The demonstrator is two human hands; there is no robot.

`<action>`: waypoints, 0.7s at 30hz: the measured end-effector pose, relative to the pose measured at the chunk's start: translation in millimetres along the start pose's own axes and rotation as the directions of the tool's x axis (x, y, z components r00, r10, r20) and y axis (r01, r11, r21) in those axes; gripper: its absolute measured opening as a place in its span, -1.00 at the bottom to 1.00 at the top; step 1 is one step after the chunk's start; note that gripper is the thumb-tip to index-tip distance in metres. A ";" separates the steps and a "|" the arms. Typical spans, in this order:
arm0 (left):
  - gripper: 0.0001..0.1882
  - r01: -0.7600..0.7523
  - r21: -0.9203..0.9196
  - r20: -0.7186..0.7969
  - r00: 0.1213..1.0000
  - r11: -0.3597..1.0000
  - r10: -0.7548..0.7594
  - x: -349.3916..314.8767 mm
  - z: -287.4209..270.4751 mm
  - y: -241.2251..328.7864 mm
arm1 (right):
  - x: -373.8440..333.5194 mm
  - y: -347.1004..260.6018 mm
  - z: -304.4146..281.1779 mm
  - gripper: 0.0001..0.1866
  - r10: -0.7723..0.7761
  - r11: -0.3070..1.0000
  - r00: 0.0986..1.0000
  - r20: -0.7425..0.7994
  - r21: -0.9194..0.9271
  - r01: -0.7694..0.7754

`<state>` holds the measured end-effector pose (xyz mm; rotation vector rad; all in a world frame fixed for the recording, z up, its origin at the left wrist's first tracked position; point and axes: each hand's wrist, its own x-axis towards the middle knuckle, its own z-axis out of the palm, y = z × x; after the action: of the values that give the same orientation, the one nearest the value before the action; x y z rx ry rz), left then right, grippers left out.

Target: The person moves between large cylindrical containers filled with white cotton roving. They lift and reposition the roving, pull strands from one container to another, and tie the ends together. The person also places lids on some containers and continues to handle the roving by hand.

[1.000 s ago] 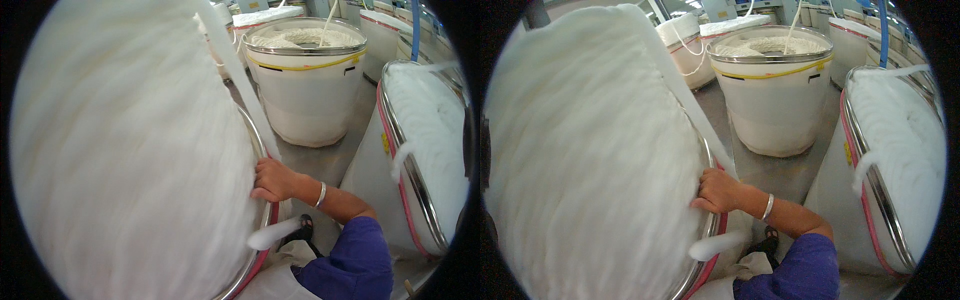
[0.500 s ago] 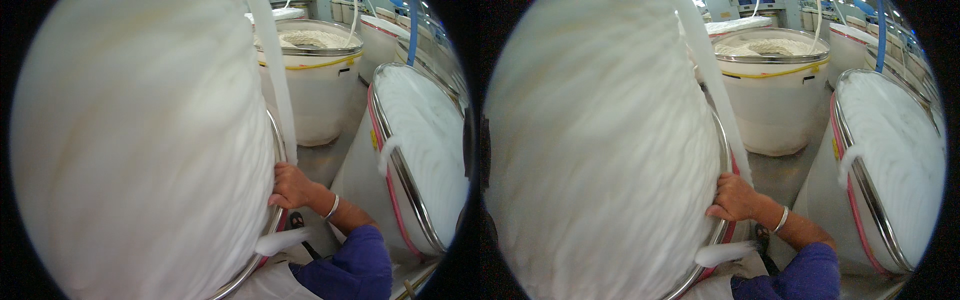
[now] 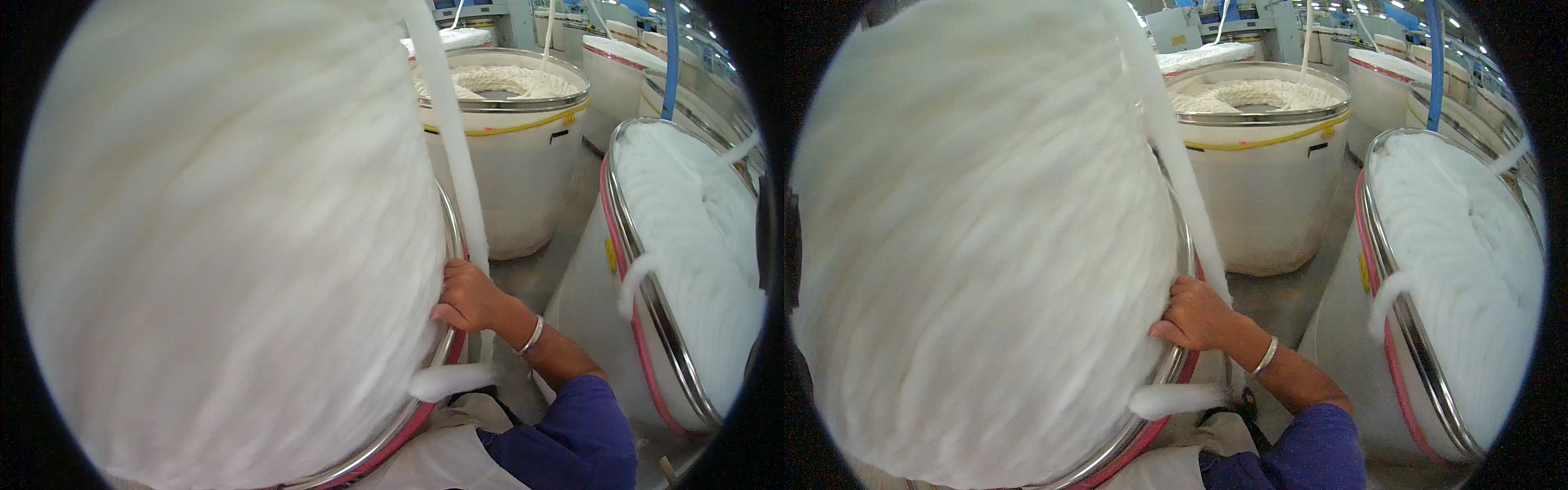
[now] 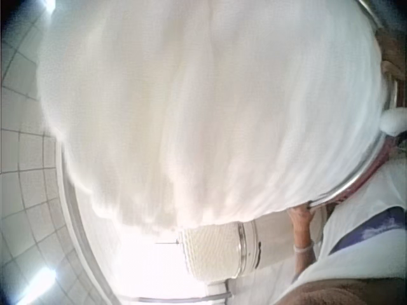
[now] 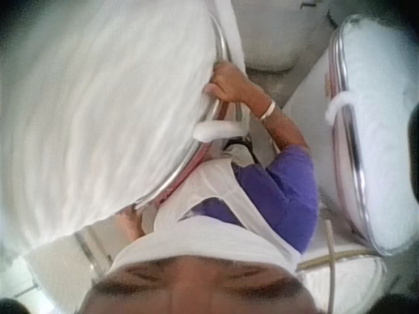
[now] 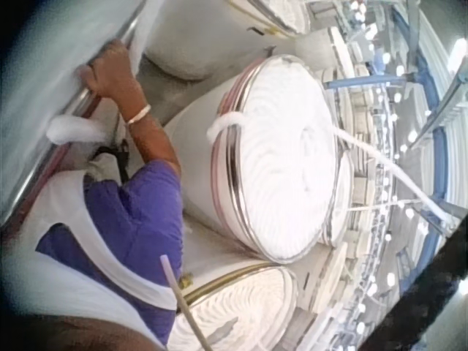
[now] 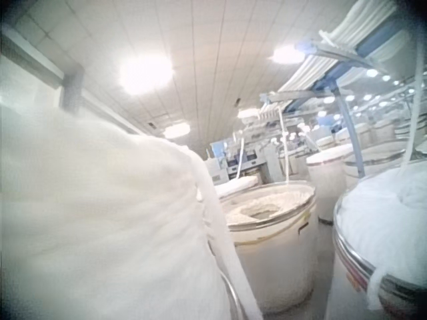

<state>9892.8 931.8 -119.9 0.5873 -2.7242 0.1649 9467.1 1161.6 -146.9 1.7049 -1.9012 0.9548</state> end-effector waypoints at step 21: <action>-0.47 -0.233 0.404 -0.764 0.445 0.884 0.467 186.1 -259.8 -39.6 | 13.0 48.3 24.1 -0.63 0.350 0.934 0.921 -0.169 -0.005 -0.356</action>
<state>9831.2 873.4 190.7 -0.0764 -1.7816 0.7062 9421.1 1136.1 -164.5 1.2374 -2.1377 1.1465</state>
